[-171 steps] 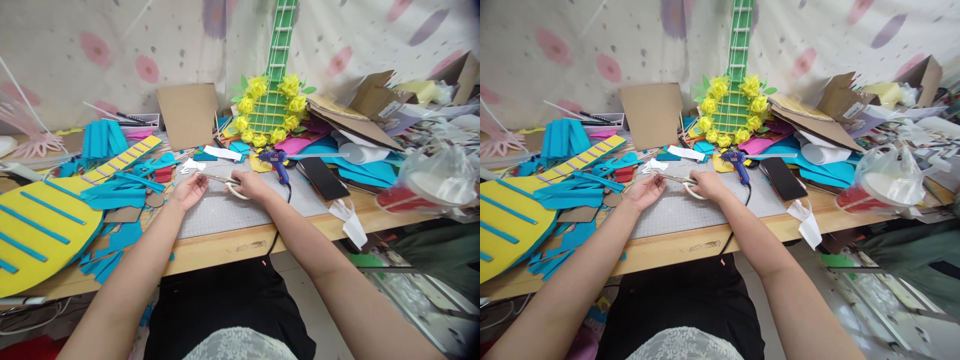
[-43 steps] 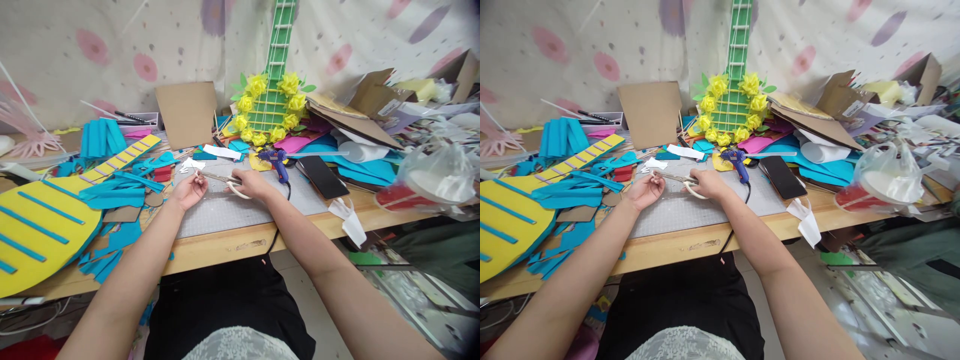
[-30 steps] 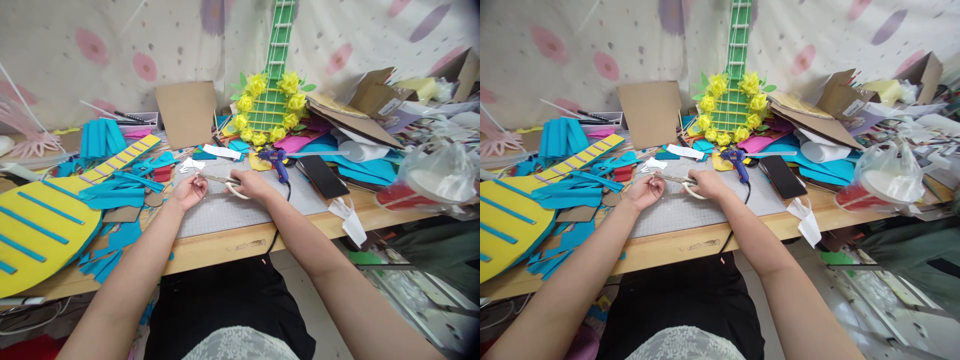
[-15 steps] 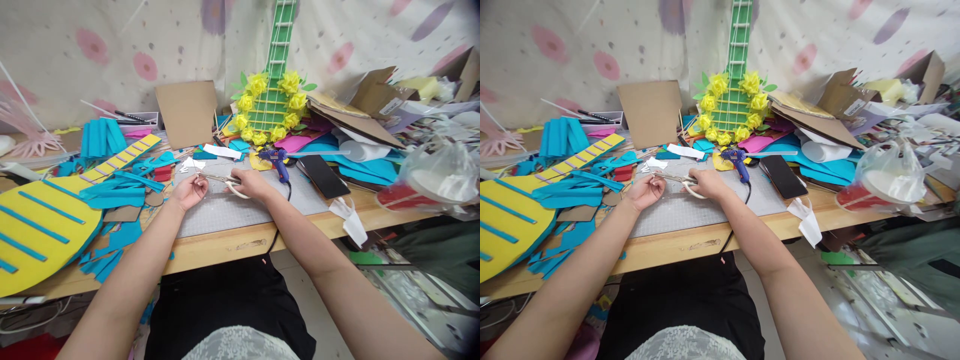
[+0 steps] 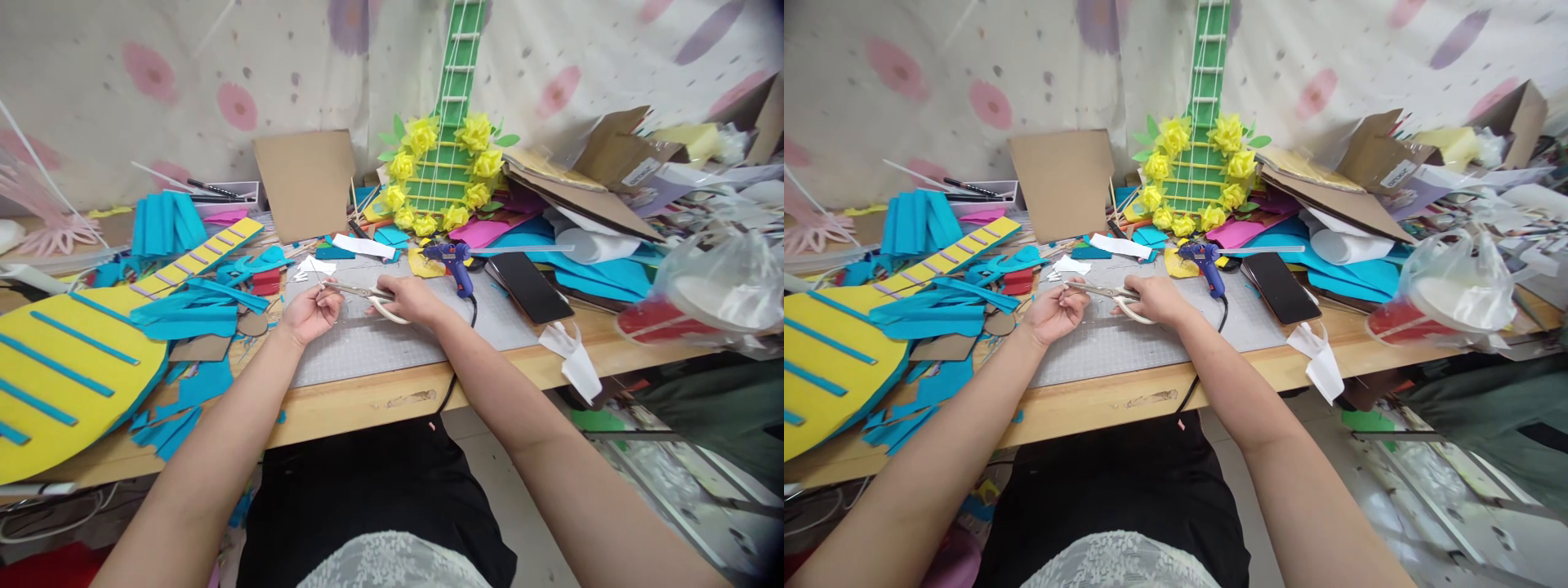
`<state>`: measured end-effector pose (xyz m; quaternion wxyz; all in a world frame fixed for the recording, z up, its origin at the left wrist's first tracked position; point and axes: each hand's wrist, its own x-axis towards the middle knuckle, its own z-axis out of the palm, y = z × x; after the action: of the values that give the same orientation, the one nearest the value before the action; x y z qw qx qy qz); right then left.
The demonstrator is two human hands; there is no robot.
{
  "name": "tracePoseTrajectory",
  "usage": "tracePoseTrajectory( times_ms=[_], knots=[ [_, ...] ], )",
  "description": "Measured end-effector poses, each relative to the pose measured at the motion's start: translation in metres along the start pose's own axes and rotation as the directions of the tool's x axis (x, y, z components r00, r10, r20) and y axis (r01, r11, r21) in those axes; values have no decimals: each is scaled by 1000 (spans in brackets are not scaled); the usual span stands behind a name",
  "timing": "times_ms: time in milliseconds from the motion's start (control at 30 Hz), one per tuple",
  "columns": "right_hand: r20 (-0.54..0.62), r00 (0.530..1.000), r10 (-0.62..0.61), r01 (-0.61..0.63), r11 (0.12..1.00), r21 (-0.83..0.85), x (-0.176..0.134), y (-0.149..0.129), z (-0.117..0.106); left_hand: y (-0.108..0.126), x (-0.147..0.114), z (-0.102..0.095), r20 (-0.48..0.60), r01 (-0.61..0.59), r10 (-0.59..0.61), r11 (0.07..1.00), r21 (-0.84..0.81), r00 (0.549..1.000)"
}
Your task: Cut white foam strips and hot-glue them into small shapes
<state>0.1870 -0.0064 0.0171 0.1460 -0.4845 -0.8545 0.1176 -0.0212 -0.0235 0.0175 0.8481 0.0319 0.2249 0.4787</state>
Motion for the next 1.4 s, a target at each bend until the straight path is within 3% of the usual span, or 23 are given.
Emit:
tracePoseTrajectory(
  times_ms=[200,500,667,767,867,1000,1200,1300,1400],
  knots=[
    [19,1000,-4,3,998,67,-1,-4,-2,-1,-2,0,-26,-47,48,998,39,999],
    [-9,1000,-9,10,997,73,0,-2,1,-1,-2,1,32,-6,6,1000,-8,999],
    [-41,996,77,-75,996,46,3,4,3,-1,-2,2,38,-29,28,999,13,999],
    [-69,983,168,-169,986,1,4,12,3,-2,1,3,-19,-106,109,988,108,994],
    [-85,963,256,-260,965,-38,4,18,4,-4,4,3,-87,-214,250,932,294,964],
    [-66,948,313,-317,946,-67,2,21,4,-6,6,2,-100,-295,375,844,448,921],
    [-24,983,184,-185,981,-64,1,21,-1,-6,11,-3,-114,-372,507,750,547,854],
    [-3,982,190,-190,981,-43,1,19,-5,-6,13,-5,-78,-416,576,669,616,814],
    [-68,973,220,-222,974,-38,2,15,-9,-8,13,-5,-52,-437,629,595,675,776]
  ],
)
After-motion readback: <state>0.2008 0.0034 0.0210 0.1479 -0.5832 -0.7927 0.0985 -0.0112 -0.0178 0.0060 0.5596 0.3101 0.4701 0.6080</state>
